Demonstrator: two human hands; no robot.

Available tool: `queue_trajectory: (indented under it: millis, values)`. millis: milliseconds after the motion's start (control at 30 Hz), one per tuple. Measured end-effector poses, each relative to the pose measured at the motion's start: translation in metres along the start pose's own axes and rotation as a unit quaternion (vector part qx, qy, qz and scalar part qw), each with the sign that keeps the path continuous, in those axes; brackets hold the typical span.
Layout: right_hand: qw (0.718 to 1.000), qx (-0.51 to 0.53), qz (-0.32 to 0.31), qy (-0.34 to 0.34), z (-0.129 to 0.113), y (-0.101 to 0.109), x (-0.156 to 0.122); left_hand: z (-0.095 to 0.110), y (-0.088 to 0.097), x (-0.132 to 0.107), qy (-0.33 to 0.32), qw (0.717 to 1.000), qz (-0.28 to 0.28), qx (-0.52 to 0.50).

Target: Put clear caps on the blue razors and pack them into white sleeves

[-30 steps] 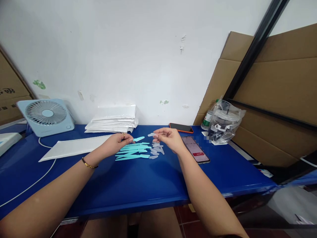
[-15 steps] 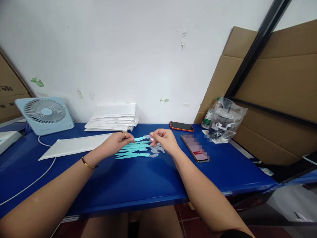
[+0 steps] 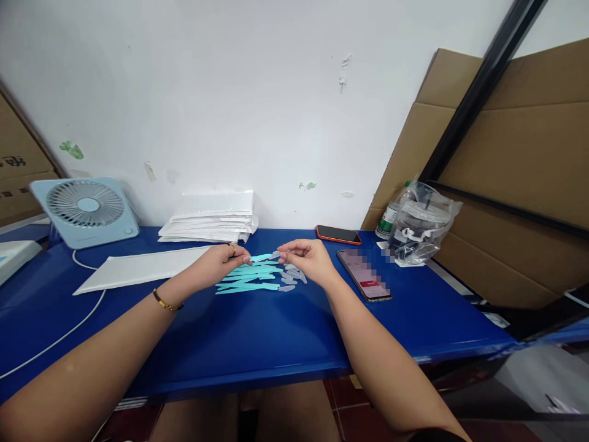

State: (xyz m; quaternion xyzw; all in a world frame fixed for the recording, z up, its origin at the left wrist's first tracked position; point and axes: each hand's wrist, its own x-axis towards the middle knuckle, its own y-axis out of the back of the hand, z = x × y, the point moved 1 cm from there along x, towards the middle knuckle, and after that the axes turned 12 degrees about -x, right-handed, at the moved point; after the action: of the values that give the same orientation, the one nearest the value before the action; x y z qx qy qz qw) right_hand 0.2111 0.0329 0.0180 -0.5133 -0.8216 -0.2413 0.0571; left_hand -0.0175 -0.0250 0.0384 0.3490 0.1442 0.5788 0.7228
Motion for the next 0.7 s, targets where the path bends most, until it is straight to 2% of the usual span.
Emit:
queue_trajectory:
  millis: [300,400,467,500,567,700]
  values:
    - [0.999,0.01,-0.042,-0.017,0.0,-0.019,0.001,0.001,-0.01,0.002,-0.031,0.999,0.007,0.033]
    - [1.0,-0.004,-0.024,-0.019,0.007,-0.009,0.005,0.003,-0.01,0.001,-0.056,0.991,0.086,0.088]
    - [0.999,-0.026,0.026,-0.023,0.018,0.004,0.011,0.004,-0.01,0.0,-0.067,0.983,0.128,0.116]
    - [0.997,-0.04,0.056,-0.028,0.024,0.011,0.014,0.003,-0.012,-0.001,-0.066,0.983,0.119,0.12]
    - [0.992,-0.078,0.091,-0.048,0.039,0.021,0.02,-0.001,-0.018,-0.004,-0.05,0.99,0.049,0.124]
    - [0.978,-0.175,0.079,-0.075,0.063,0.022,0.031,-0.013,-0.036,-0.008,0.007,0.983,-0.085,0.161]
